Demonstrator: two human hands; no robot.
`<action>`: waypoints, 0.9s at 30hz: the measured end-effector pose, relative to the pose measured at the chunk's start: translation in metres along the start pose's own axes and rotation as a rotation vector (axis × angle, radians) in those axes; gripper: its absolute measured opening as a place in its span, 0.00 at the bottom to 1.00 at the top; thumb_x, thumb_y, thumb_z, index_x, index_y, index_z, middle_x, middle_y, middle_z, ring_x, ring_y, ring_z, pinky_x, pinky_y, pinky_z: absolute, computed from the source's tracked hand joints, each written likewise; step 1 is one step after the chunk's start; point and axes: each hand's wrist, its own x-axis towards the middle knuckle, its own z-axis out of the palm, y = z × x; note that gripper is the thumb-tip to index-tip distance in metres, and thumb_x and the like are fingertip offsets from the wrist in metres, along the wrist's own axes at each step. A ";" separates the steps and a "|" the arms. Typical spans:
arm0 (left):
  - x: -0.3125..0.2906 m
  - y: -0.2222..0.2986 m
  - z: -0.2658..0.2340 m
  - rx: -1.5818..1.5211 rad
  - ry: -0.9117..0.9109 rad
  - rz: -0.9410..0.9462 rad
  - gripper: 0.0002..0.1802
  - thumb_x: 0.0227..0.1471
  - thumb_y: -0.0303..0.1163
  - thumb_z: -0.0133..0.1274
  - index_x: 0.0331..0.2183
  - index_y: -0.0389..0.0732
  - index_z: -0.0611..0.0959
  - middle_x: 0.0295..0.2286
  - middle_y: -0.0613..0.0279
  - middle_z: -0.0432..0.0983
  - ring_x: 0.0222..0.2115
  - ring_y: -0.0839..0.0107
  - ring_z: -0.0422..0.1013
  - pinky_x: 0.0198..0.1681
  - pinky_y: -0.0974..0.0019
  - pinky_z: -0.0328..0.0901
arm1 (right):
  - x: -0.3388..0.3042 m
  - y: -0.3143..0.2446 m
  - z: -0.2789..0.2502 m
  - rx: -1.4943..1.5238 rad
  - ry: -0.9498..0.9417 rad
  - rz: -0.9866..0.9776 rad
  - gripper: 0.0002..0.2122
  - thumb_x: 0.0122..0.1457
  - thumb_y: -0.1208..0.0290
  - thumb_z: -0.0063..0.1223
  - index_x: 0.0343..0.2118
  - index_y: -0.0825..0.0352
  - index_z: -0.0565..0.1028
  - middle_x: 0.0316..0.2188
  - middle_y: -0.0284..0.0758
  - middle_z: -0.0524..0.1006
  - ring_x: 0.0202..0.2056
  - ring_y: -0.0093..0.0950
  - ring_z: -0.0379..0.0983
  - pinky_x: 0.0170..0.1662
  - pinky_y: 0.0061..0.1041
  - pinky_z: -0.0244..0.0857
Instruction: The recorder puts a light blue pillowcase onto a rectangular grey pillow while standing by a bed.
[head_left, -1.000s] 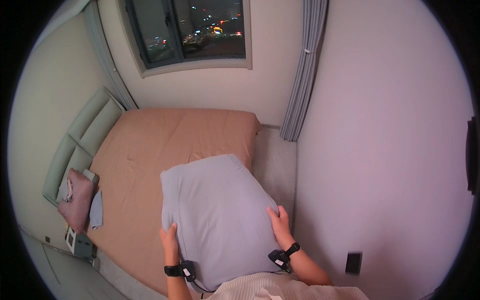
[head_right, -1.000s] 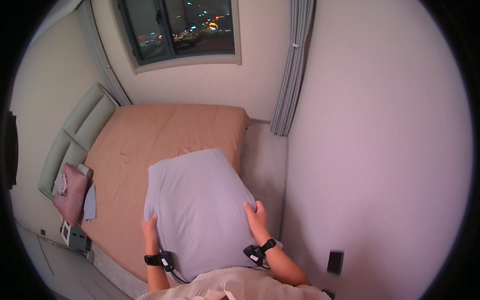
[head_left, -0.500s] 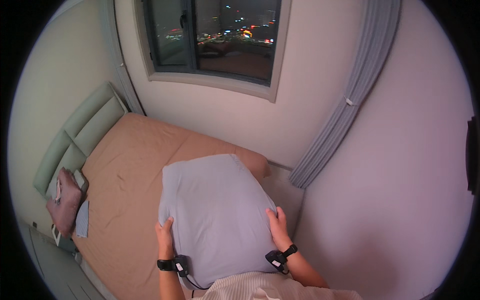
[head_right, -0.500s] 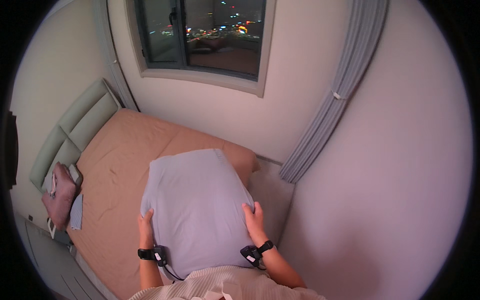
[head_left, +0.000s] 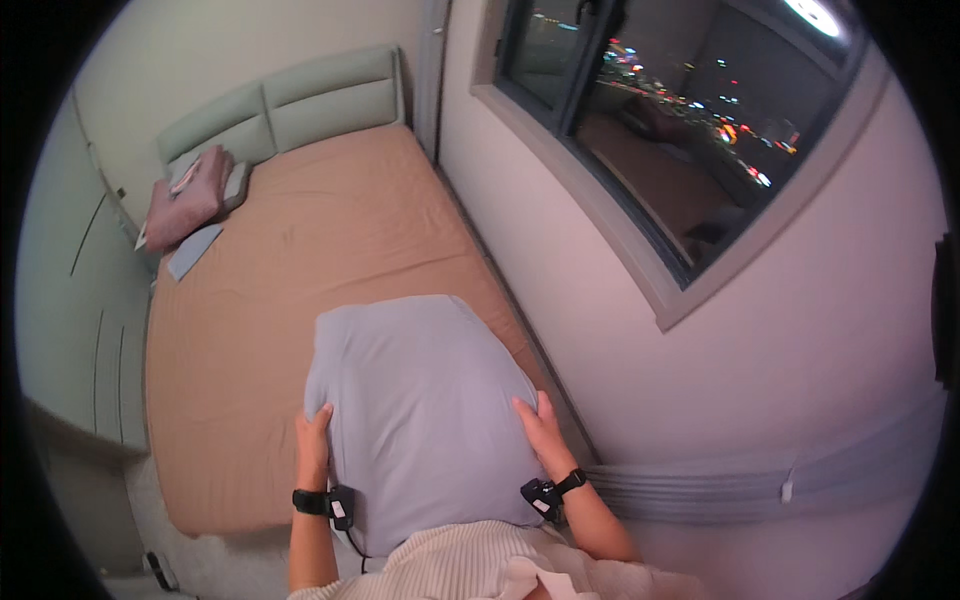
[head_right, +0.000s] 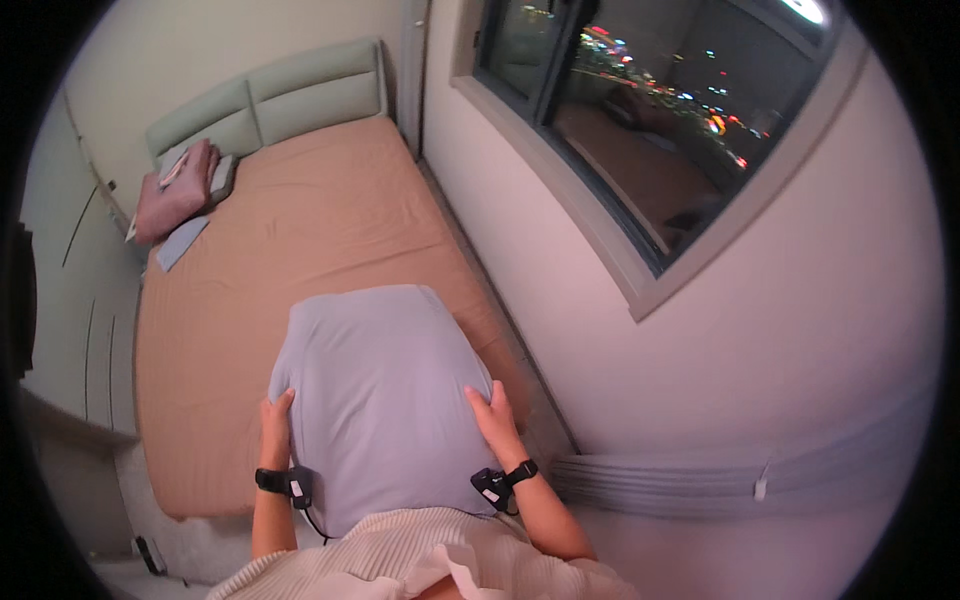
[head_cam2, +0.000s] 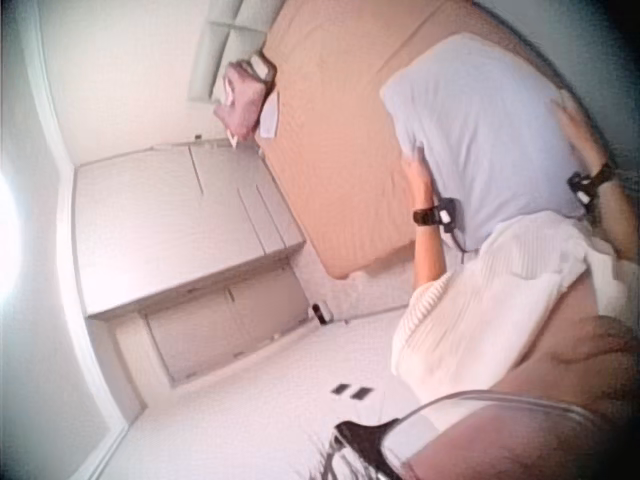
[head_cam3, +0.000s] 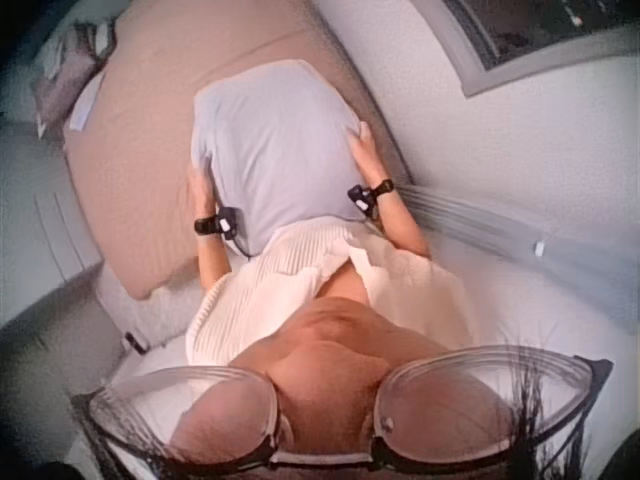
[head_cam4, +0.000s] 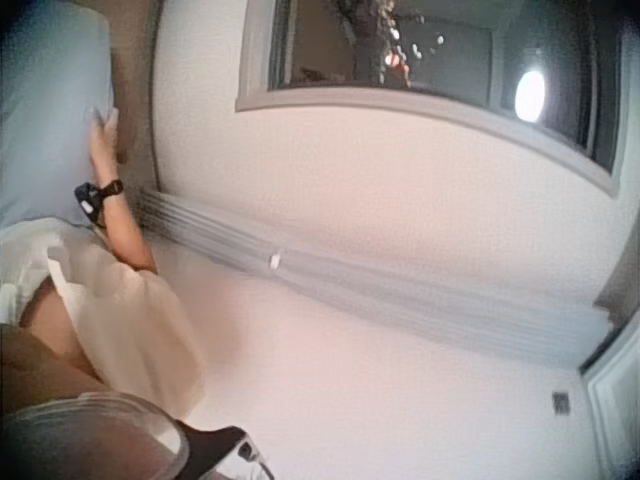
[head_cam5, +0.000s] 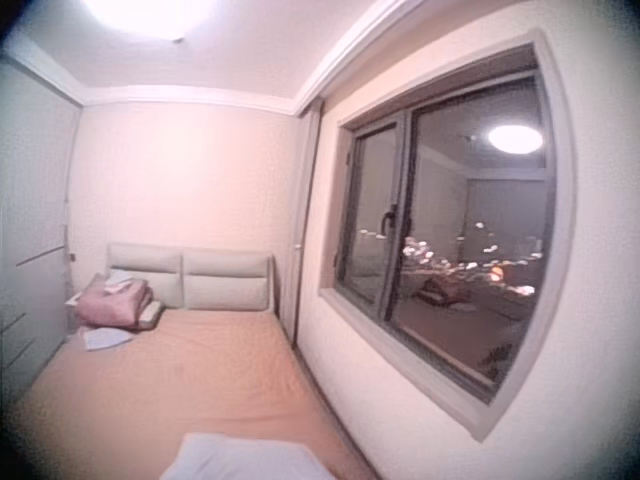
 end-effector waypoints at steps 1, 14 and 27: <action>-0.004 0.004 0.013 0.011 0.020 -0.020 0.25 0.49 0.38 0.53 0.42 0.24 0.75 0.37 0.52 0.75 0.37 0.66 0.71 0.45 0.64 0.64 | 0.025 -0.005 -0.011 -0.001 -0.024 0.018 0.23 0.58 0.55 0.52 0.42 0.75 0.66 0.38 0.46 0.74 0.41 0.33 0.70 0.45 0.31 0.64; 0.000 -0.064 0.211 -0.092 0.425 -0.062 0.31 0.53 0.35 0.49 0.54 0.25 0.66 0.52 0.47 0.67 0.52 0.59 0.63 0.58 0.60 0.54 | 0.277 -0.003 -0.119 -0.273 -0.377 -0.022 0.30 0.55 0.50 0.53 0.47 0.76 0.64 0.42 0.54 0.74 0.45 0.43 0.73 0.46 0.36 0.65; 0.084 0.018 0.593 -0.227 0.421 -0.058 0.32 0.53 0.40 0.51 0.52 0.25 0.68 0.48 0.48 0.70 0.48 0.62 0.67 0.53 0.61 0.60 | 0.612 -0.050 -0.352 -0.236 -0.466 -0.128 0.30 0.50 0.52 0.56 0.46 0.74 0.65 0.41 0.53 0.74 0.45 0.44 0.72 0.45 0.37 0.65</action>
